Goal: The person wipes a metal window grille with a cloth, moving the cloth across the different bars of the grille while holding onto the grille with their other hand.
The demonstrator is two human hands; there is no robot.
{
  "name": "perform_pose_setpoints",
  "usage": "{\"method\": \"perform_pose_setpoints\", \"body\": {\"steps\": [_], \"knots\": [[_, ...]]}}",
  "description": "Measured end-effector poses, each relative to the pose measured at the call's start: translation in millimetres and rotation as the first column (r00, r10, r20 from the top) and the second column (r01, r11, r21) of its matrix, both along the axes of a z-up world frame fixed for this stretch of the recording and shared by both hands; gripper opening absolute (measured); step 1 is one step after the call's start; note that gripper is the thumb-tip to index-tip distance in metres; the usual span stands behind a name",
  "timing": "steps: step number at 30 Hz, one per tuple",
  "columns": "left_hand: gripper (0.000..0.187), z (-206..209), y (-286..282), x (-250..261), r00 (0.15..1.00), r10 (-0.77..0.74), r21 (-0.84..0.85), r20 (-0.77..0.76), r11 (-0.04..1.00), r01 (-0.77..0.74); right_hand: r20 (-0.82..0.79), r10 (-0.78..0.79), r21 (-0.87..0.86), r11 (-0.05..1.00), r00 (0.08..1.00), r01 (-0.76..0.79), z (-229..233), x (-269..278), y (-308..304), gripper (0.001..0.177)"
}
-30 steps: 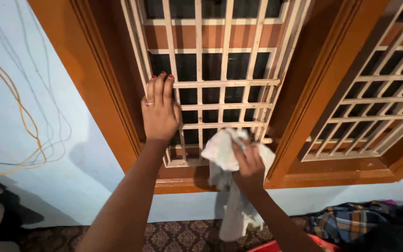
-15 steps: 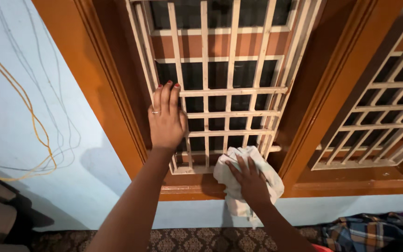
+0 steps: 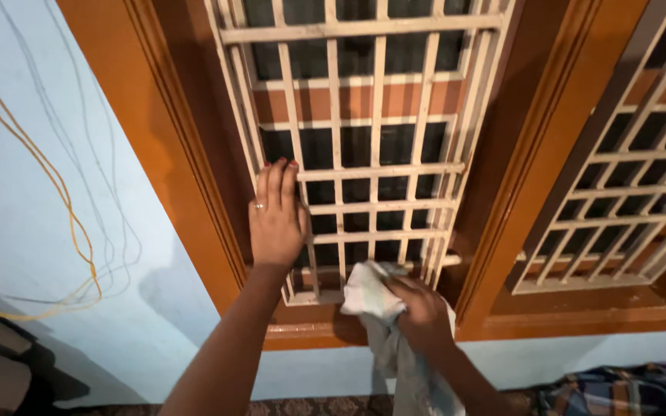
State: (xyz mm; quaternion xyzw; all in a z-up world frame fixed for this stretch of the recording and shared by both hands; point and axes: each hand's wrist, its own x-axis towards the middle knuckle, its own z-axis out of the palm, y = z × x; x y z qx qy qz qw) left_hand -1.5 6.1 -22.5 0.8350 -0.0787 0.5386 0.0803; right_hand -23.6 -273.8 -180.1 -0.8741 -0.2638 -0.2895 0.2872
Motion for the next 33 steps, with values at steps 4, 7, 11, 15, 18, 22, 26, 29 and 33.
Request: {"method": "perform_pose_setpoints", "body": {"steps": [4, 7, 11, 15, 18, 22, 26, 29, 33], "knots": [[0.066, -3, -4, 2, 1.000, 0.007, -0.015, 0.021, 1.000, -0.006, 0.347, -0.157, -0.090, 0.976, 0.925, 0.199, 30, -8, 28, 0.070], [0.065, -2, -3, 1, 1.000, 0.007, -0.004, 0.029, 1.000, -0.007, 0.392, -0.130, -0.368, 0.886, 0.911, 0.284, 14, 19, 41, 0.079], [0.064, 0, -2, -3, 1.000, 0.009, 0.003, 0.007, 1.000, -0.009, 0.267, -0.021, -0.522, 0.837, 0.964, 0.162, -38, 29, 43, 0.063], [0.064, 5, 1, -9, 0.999, -0.031, 0.026, 0.011, 0.999, 0.031, -0.049, -0.080, -0.569, 0.822, 0.996, 0.038, -45, 39, 50, 0.054], [0.063, 10, 2, -13, 0.998, -0.063, 0.036, 0.026, 0.997, 0.062, -0.322, -0.167, -0.589, 0.806, 0.932, -0.059, -28, 39, 56, 0.051], [0.062, 15, 4, -20, 0.996, -0.086, 0.045, 0.031, 0.995, 0.085, 0.076, 0.029, -0.173, 0.985, 0.997, -0.016, 20, 15, 64, 0.060], [0.062, 22, 6, -23, 0.995, -0.098, 0.037, -0.015, 0.994, 0.098, 0.332, -0.016, -0.379, 0.913, 0.943, 0.150, 57, 4, 112, 0.074], [0.059, 28, 12, -27, 0.988, -0.151, 0.042, -0.035, 0.987, 0.152, 0.360, 0.004, -0.503, 0.843, 0.933, 0.190, 48, -1, 121, 0.073], [0.057, 34, 12, -30, 0.984, -0.176, 0.046, -0.035, 0.983, 0.178, 0.215, 0.067, -0.555, 0.830, 0.974, 0.065, 3, -3, 124, 0.080]]}}
